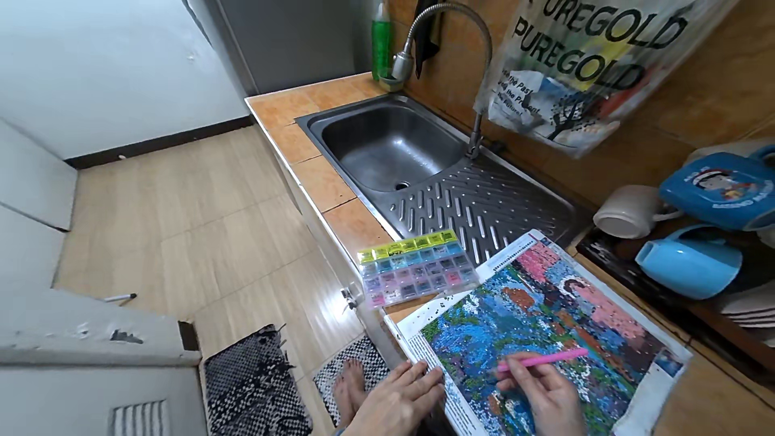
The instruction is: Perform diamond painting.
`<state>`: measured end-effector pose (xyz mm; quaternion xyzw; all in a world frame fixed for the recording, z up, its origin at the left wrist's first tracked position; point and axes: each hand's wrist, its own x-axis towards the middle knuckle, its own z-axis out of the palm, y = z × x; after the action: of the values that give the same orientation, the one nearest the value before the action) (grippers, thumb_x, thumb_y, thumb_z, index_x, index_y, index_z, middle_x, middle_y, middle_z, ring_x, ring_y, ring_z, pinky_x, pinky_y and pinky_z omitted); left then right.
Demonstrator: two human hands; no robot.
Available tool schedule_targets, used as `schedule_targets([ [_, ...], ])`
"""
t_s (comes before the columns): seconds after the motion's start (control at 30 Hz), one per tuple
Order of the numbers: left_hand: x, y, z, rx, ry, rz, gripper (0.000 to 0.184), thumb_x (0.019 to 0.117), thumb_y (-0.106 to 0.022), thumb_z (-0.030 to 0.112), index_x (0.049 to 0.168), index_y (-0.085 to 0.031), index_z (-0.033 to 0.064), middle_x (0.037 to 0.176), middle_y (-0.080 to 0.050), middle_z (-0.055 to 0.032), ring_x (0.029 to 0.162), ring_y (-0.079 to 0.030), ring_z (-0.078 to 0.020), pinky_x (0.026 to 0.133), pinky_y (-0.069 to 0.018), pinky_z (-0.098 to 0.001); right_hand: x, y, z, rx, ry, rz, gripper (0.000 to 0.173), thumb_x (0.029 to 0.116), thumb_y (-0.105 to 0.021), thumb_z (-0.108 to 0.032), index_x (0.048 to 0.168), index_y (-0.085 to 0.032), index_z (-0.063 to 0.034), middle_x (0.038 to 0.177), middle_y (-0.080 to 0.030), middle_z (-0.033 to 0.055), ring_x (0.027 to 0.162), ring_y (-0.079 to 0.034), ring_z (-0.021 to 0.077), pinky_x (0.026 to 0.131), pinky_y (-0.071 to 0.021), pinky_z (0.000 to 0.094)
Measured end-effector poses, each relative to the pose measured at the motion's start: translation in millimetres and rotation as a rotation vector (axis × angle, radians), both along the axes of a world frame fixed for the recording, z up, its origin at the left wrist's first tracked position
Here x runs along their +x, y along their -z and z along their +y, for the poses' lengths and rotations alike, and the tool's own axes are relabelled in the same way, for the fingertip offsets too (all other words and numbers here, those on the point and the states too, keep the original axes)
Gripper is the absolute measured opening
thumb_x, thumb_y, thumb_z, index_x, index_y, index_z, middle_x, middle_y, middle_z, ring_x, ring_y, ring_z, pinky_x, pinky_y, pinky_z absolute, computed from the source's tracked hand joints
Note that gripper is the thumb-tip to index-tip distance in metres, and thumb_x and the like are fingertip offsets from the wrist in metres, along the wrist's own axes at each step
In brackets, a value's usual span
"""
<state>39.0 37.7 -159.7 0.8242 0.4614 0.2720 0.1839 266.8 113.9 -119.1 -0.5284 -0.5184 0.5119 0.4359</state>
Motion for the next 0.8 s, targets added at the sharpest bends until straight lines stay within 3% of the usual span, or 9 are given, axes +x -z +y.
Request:
schedule_targets([
  [0.17,7,6,17,0.222,-0.094,-0.099,0.030,0.0872,-0.057,-0.009,0.104,-0.077,0.0058,0.114,-0.077,-0.0087,0.113,-0.071,-0.0230,0.103,-0.0511,-0.0370,-2,0,1,0.010,0.017,0.004,0.012,0.0965,-0.050,0.006,0.101,-0.061,0.0016,0.081,-0.071,-0.0029,0.069,-0.071,0.0062,0.067,-0.0622,0.0233],
  [0.4,18,8,36,0.232,-0.151,-0.205,0.019,0.0857,-0.061,-0.006,0.088,-0.076,0.0058,0.088,-0.076,-0.0071,0.092,-0.073,-0.0228,0.092,-0.0556,-0.0333,-6,3,1,0.096,-0.030,-0.030,0.011,0.0955,-0.053,0.005,0.101,-0.062,0.0031,0.084,-0.071,-0.0038,0.072,-0.071,0.0037,0.068,-0.0623,0.0220],
  [0.8,17,16,41,0.264,-0.173,-0.231,0.015,0.0859,-0.061,-0.003,0.084,-0.072,0.0058,0.081,-0.071,-0.0079,0.083,-0.069,-0.0225,0.083,-0.0550,-0.0316,-11,7,3,0.115,-0.043,-0.023,0.011,0.0962,-0.053,0.004,0.102,-0.062,0.0035,0.085,-0.072,-0.0033,0.072,-0.071,0.0032,0.069,-0.0622,0.0218],
])
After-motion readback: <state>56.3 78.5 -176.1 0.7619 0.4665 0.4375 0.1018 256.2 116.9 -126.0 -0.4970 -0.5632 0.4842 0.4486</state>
